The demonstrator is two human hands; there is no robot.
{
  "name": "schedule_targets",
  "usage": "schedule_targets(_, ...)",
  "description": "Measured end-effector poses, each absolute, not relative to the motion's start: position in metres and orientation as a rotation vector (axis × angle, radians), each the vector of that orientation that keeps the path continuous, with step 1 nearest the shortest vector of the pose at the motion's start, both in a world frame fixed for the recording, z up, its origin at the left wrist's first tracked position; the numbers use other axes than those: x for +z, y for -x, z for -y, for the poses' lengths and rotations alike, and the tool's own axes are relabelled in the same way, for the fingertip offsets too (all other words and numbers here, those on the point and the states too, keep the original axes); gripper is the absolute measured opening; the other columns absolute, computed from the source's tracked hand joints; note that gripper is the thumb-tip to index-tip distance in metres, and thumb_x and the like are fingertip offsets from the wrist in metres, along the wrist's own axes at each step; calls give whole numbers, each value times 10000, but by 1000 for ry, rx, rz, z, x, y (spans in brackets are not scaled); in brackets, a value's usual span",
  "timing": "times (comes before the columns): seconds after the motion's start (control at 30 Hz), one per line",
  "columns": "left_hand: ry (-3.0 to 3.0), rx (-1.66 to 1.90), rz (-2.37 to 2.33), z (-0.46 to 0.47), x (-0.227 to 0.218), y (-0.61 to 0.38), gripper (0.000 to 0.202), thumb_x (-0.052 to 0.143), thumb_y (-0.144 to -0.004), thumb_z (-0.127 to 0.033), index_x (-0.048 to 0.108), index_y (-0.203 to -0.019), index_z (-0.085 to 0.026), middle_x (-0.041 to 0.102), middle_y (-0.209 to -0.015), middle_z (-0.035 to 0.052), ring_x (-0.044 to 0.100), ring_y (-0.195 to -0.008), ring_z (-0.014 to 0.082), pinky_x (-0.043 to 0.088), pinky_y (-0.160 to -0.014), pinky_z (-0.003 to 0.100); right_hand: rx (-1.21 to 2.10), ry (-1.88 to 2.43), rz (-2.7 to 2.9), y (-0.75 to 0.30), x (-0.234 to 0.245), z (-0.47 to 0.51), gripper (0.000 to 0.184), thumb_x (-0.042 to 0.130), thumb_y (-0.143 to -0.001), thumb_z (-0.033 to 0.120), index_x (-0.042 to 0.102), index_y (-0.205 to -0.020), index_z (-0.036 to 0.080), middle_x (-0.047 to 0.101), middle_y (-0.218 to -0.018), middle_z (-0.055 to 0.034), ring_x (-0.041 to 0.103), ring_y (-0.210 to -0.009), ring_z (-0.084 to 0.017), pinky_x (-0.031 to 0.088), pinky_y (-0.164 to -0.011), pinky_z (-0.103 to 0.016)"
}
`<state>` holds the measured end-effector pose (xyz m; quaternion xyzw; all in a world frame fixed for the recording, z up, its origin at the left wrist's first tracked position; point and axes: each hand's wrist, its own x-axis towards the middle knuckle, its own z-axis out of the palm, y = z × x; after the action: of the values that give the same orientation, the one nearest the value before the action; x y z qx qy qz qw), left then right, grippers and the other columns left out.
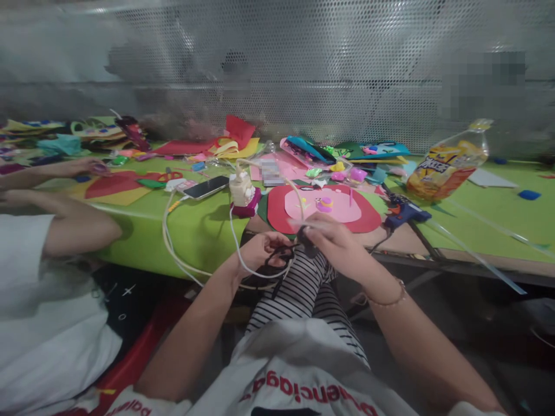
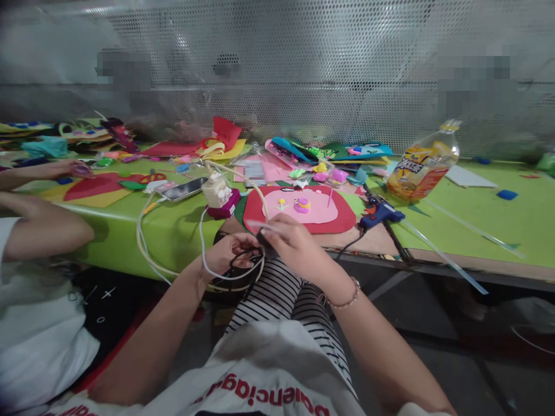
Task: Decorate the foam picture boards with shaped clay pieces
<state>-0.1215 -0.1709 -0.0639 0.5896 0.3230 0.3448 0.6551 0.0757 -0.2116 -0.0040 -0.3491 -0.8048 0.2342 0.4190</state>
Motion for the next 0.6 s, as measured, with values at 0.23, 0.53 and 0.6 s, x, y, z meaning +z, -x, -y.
schedule_targets(0.23,-1332,785,-712,175,-68,125,410,821,-460,-207,629,-814,-128,644,-791,50,598,-698,150,438,-622,219,847,898,1677,-82,3,194,380,517,-833,544,656,-714,211,543,-707,-18,495,-742,-175,410,-721,-301)
schedule_targets(0.53,-1350,849,-640,176,-64,127,411,828,-447,-182,680,-823,-112,627,-808,44,536,-685,120,416,-653,211,1282,869,1516,-71,-5,182,349,569,-820,495,562,-702,167,459,-635,38,381,-544,-78,336,-505,-203)
schedule_targets(0.6,-1344,860,-644,176,-65,130,398,823,-461,-165,685,-829,-103,601,-734,23,485,-618,93,388,-593,192,1311,834,1460,-73,-5,181,308,596,-806,472,592,-747,170,509,-690,26,447,-609,-87,388,-557,-200)
